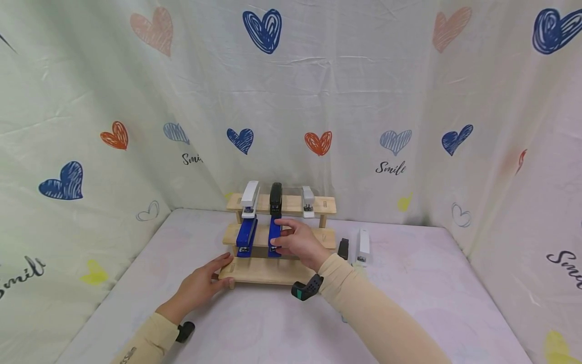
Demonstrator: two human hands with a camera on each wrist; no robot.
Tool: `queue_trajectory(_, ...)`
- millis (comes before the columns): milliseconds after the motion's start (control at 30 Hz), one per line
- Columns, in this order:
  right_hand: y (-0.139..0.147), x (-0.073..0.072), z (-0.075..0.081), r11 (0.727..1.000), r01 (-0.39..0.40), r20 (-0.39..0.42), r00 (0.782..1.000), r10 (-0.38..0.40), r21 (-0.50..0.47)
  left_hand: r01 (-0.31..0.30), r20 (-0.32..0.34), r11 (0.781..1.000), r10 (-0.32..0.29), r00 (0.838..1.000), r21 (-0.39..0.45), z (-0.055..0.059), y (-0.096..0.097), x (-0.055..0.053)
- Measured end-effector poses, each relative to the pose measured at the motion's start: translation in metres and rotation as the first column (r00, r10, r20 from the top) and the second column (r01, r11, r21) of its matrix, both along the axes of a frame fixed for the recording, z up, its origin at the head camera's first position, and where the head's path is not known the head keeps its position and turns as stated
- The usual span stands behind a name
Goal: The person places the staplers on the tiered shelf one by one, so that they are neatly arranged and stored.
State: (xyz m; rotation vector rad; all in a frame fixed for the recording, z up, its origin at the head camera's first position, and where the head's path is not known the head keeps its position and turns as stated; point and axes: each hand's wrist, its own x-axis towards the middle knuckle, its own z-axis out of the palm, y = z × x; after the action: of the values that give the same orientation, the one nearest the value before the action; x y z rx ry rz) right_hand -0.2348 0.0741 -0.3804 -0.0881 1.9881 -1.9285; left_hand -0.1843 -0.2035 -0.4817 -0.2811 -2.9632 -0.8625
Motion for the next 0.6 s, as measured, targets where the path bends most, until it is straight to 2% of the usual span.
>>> queue_trajectory(600,0.0008,0.0003,0.0003,1.0,-0.012,-0.008,1.0,0.012,0.004,-0.002,0.008,1.0,0.002,1.0,0.007,0.0005,0.0001,-0.0003)
